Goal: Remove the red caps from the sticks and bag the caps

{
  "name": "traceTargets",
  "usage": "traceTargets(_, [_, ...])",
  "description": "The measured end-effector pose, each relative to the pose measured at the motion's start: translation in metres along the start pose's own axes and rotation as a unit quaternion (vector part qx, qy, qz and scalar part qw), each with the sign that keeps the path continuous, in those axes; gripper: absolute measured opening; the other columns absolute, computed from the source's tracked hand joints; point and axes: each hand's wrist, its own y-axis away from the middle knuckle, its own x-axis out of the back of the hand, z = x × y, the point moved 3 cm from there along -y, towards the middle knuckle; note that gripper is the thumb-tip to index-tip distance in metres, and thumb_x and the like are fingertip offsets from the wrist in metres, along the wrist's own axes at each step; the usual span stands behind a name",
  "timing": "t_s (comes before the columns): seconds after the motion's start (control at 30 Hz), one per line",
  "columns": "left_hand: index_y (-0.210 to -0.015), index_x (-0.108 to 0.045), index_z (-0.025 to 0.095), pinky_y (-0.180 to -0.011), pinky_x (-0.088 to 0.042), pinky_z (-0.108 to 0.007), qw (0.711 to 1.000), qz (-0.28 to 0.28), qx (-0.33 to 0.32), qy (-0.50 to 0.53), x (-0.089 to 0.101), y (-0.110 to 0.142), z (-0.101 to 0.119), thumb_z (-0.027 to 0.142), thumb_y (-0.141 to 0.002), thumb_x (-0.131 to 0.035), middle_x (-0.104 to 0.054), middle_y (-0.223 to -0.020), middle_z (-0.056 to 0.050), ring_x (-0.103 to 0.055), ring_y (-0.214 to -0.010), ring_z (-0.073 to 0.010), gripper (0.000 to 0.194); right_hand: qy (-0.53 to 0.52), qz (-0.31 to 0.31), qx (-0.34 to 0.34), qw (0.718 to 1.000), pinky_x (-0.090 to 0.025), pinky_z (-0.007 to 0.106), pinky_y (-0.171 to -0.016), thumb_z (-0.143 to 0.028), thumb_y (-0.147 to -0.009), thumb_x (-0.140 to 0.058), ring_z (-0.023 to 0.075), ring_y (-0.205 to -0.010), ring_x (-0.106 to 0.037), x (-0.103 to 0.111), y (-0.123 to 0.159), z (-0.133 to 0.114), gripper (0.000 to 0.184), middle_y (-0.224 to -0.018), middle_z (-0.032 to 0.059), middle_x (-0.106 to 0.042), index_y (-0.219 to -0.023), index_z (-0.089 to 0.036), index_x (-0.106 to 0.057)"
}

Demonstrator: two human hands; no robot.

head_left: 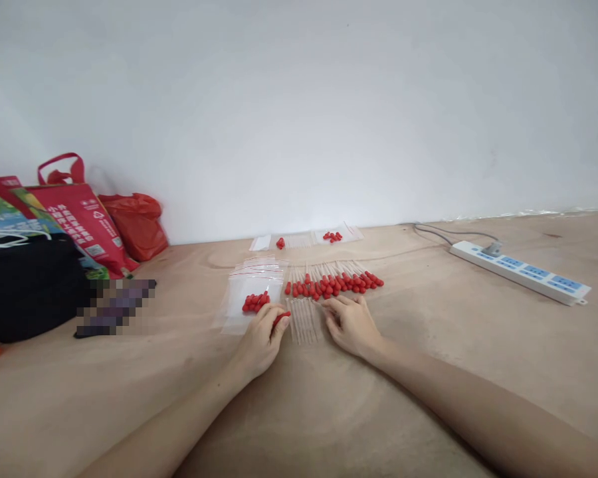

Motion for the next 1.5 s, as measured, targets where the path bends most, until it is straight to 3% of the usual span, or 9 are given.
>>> traceTargets(0.23, [-0.083,-0.050,0.017,-0.080,-0.043,-0.032,0.998,-0.050,0.003,0.038,0.000,-0.003,0.002,0.026,-0.087,-0.034,-0.058,-0.095,-0.006,-0.054,-0.090,-0.0167,0.019,-0.002,-0.054,0.018,0.998,-0.023,0.031,-0.069,-0.031,-0.080,-0.048,0.0138,-0.072,-0.052,0.003,0.003,-0.012,0.017,-0.076,0.0009,-0.060,-0.090,-0.021,-0.059])
traceTargets(0.4, [-0.086,-0.050,0.017,-0.079,-0.043,-0.032,0.998,-0.048,0.001,0.039,0.000,-0.003,0.000,0.026,-0.087,-0.033,-0.058,-0.094,-0.006,-0.054,-0.090,-0.0167,0.020,0.018,-0.081,0.037,0.996,-0.024,0.032,-0.070,-0.050,-0.075,-0.051,0.0165,-0.076,-0.051,0.006,0.003,-0.018,0.033,-0.079,0.0022,-0.058,-0.086,-0.020,-0.059])
traceTargets(0.63, [-0.086,-0.051,0.017,-0.077,-0.044,-0.030,0.998,-0.047,-0.006,0.031,0.000,-0.003,-0.002,0.026,-0.087,-0.032,-0.059,-0.092,-0.005,-0.055,-0.087,-0.0158,0.021,0.004,-0.104,0.046,0.994,-0.024,0.032,-0.073,-0.057,-0.076,-0.047,0.0186,-0.085,-0.051,0.006,0.004,-0.016,0.045,-0.088,0.0046,-0.059,-0.100,-0.020,-0.057])
traceTargets(0.9, [-0.086,-0.058,0.018,-0.072,-0.046,-0.029,0.998,0.033,-0.031,-0.031,0.017,-0.007,-0.007,0.029,-0.084,-0.039,-0.056,-0.081,-0.004,-0.055,-0.079,-0.0156,0.022,-0.022,-0.107,0.038,0.993,-0.024,0.031,-0.071,-0.052,-0.077,-0.049,0.0168,-0.082,-0.051,0.007,0.004,-0.015,0.040,-0.086,0.0036,-0.060,-0.100,-0.020,-0.057])
traceTargets(0.97, [-0.089,-0.059,0.019,-0.070,-0.046,-0.029,0.996,0.068,-0.001,-0.059,0.028,-0.012,-0.018,0.032,-0.082,-0.042,-0.055,-0.079,-0.003,-0.055,-0.075,-0.0154,0.022,-0.028,-0.105,0.035,0.993,-0.024,0.031,-0.071,-0.050,-0.077,-0.050,0.0166,-0.082,-0.051,0.007,0.004,-0.014,0.038,-0.086,0.0037,-0.060,-0.101,-0.020,-0.057])
traceTargets(1.07, [-0.097,-0.055,0.018,-0.064,-0.046,-0.028,0.986,0.109,0.097,-0.078,0.042,-0.020,-0.042,0.035,-0.076,-0.049,-0.055,-0.079,-0.002,-0.055,-0.068,-0.0148,0.028,-0.033,-0.100,0.030,0.994,-0.025,0.031,-0.071,-0.046,-0.077,-0.051,0.0166,-0.083,-0.051,0.006,0.004,-0.013,0.036,-0.087,0.0041,-0.060,-0.101,-0.020,-0.057])
traceTargets(1.2, [-0.094,-0.049,0.015,-0.055,-0.045,-0.026,0.973,0.124,0.191,-0.027,0.045,-0.027,-0.069,0.041,-0.065,-0.057,-0.054,-0.076,-0.001,-0.053,-0.060,-0.0132,0.040,-0.032,-0.096,0.025,0.995,-0.025,0.031,-0.071,-0.044,-0.077,-0.053,0.0160,-0.081,-0.052,0.004,0.004,-0.013,0.034,-0.087,0.0038,-0.059,-0.101,-0.020,-0.057])
traceTargets(1.37, [-0.083,-0.050,0.016,-0.056,-0.047,-0.025,0.968,0.124,0.215,0.035,0.042,-0.027,-0.075,0.045,-0.065,-0.053,-0.056,-0.070,-0.001,-0.055,-0.059,-0.0134,0.035,-0.037,-0.092,0.023,0.995,-0.025,0.031,-0.071,-0.045,-0.077,-0.052,0.0163,-0.081,-0.051,0.005,0.004,-0.012,0.034,-0.085,0.0033,-0.059,-0.100,-0.020,-0.058])
traceTargets(1.5, [-0.077,-0.052,0.017,-0.056,-0.045,-0.024,0.969,0.142,0.203,-0.007,0.049,-0.025,-0.066,0.043,-0.070,-0.046,-0.059,-0.067,-0.001,-0.055,-0.059,-0.0134,0.027,-0.038,-0.093,0.023,0.995,-0.025,0.031,-0.071,-0.045,-0.077,-0.052,0.0162,-0.081,-0.052,0.006,0.004,-0.012,0.034,-0.086,0.0036,-0.059,-0.100,-0.021,-0.057])
